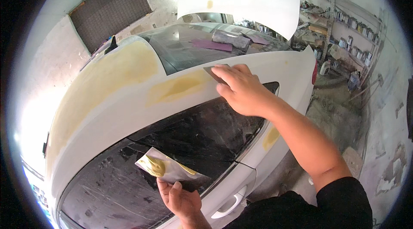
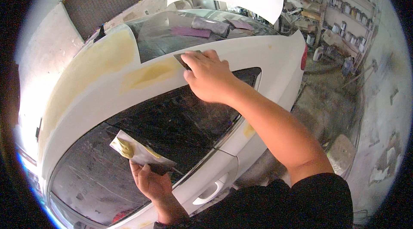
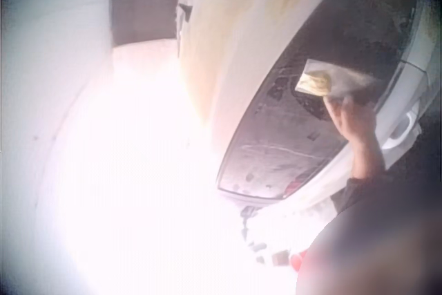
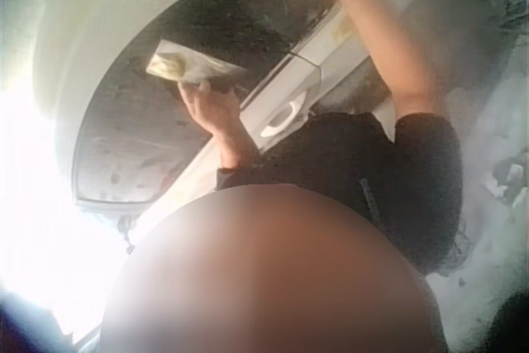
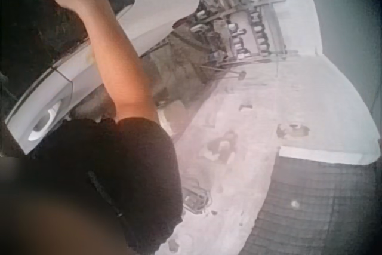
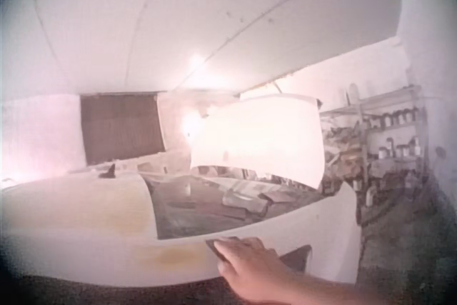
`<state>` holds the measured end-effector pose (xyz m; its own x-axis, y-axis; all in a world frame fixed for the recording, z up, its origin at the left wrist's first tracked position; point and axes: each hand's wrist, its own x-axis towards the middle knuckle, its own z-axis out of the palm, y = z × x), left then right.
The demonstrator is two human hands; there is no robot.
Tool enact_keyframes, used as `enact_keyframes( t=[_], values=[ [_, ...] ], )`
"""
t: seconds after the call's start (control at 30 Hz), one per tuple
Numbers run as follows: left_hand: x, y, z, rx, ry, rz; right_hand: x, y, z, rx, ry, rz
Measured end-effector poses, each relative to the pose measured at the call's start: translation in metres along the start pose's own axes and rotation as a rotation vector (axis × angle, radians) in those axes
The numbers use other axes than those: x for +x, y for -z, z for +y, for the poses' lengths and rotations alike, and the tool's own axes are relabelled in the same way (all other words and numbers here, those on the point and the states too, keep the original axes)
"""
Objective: The person applies yellow body filler to the rear bumper of a white car using a metal spreader. They spread the filler in smooth strokes along the bumper surface, then use their finger to smooth the edges and blend the filler into the surrounding area.
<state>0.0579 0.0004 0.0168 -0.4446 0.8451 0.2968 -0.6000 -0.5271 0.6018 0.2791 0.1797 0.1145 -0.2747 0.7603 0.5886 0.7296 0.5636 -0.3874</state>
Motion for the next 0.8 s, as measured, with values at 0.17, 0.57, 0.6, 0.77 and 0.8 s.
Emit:
enact_keyframes(
  t=[0.17,0.57,0.6,0.77,0.8],
  values=[
    [-0.001,0.011,0.005,0.012,-0.010,0.036,0.029,0.009,-0.039,-0.045,-0.160,-0.273],
    [0.009,-0.002,-0.003,-0.006,0.120,-0.011,-0.074,0.020,-0.050,0.389,0.320,-0.132],
    [0.008,-0.008,-0.006,-0.022,0.138,-0.042,-0.086,0.019,-0.047,0.547,0.405,-0.153],
    [-0.002,-0.040,-0.025,-0.023,0.198,-0.077,-0.150,-0.002,-0.013,0.748,0.344,-0.299],
    [-0.004,-0.045,-0.029,-0.028,0.201,-0.084,-0.162,-0.001,0.002,0.604,0.312,-0.285]
  ],
)
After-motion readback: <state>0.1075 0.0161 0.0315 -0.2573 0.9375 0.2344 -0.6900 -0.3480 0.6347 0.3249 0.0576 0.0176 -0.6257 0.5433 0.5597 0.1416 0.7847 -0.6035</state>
